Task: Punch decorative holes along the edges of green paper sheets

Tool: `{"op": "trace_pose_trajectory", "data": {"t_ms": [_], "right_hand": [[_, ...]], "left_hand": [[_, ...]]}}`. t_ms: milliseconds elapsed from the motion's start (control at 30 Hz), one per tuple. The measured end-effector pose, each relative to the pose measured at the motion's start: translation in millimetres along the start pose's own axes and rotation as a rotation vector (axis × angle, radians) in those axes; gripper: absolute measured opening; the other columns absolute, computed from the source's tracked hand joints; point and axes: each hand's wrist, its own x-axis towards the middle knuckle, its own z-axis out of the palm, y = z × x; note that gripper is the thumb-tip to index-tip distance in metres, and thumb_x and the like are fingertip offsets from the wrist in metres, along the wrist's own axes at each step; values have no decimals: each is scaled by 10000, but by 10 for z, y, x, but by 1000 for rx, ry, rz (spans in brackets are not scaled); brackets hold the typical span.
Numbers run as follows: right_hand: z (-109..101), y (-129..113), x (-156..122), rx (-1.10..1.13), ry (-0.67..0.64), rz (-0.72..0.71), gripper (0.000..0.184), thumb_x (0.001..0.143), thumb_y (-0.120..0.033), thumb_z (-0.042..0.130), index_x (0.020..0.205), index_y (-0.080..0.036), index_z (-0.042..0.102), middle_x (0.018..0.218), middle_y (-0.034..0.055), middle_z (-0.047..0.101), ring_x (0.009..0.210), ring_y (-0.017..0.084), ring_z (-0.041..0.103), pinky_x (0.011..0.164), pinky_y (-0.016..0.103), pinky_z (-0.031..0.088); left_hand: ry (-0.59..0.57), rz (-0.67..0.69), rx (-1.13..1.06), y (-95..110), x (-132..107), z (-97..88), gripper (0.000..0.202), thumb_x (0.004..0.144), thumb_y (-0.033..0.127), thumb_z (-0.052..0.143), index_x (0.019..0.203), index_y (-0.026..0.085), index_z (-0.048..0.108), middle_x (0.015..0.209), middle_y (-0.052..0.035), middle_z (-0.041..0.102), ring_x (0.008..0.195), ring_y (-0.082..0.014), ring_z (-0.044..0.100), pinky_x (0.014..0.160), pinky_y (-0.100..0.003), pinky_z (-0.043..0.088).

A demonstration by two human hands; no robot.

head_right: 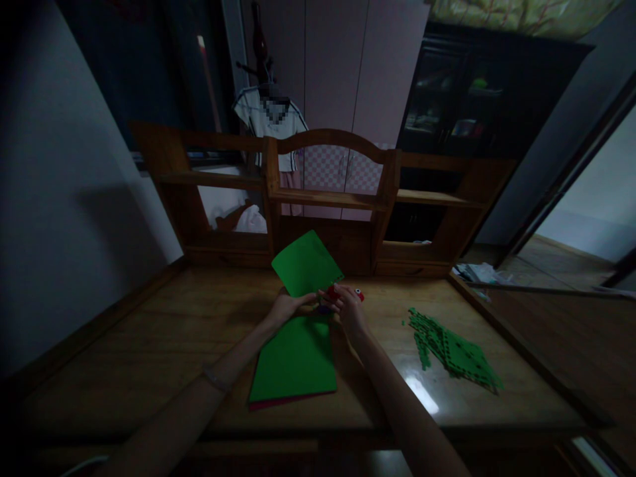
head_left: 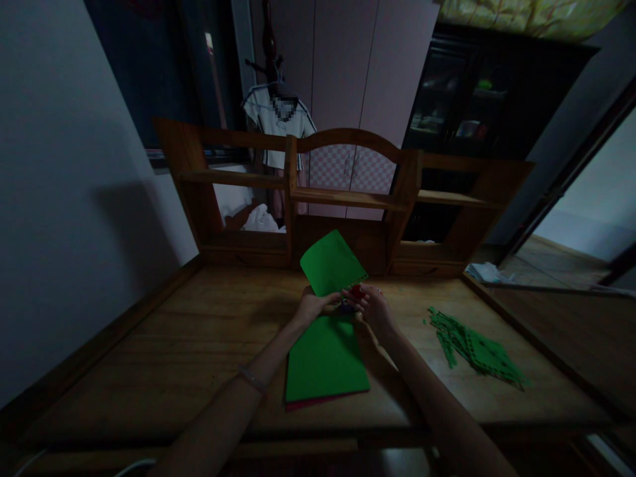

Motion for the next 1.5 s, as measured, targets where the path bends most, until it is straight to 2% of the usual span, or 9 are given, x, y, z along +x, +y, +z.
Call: {"op": "trace_pose_trajectory", "data": {"t_ms": [233,367,500,733,1100,1300,1500], "right_hand": [[23,-8,-11,-10,-2,-18,179,715,-315,617,833,-204,539,858,34,662,891,244,635,783,355,497],[-3,-5,7,-9,-3,-17,179,718,-313,614,837,-199,542,863,45,666,892,246,634,787,358,494],[-30,-7,34,10,12,-6,178,715,-318,615,827,-197,547,843,44,670,879,246,638,802,363,489],[-33,-33,38,27,39,12,171,711,-314,612,821,-197,553,845,44,673,892,243,634,808,359,487],[-11,-42,23,26,59,15,175,700,-327,619,796,-199,548,819,39,677,883,245,637,798,354,485],[-16,-30,31,14,68,13,177,694,-338,619,785,-202,551,826,45,677,898,250,632,788,354,492],[-46,-13,47,28,45,14,176,702,-323,619,809,-202,551,818,38,677,874,248,640,800,360,490]], "left_hand": [[20,6,39,-129,51,-7,449,505,336,765,862,83,661,873,-140,678,779,-252,644,725,-333,506],[-8,17,12,-54,25,-5,445,529,331,756,885,83,656,903,-139,674,807,-243,640,751,-327,499],[13,18,-13,31,7,-7,432,580,334,727,936,105,643,976,-124,658,891,-229,622,817,-326,475],[15,84,-38,13,31,-12,410,642,334,683,990,125,622,1062,-107,627,975,-219,590,894,-338,431],[-48,50,13,99,-29,3,437,550,283,746,935,105,642,976,-133,656,925,-258,609,840,-348,457],[-35,53,45,59,-5,-12,451,559,311,740,944,101,632,989,-136,650,888,-237,622,780,-319,484],[4,111,103,41,-1,-11,452,552,297,745,948,107,639,983,-131,653,908,-239,613,824,-323,466]]}}
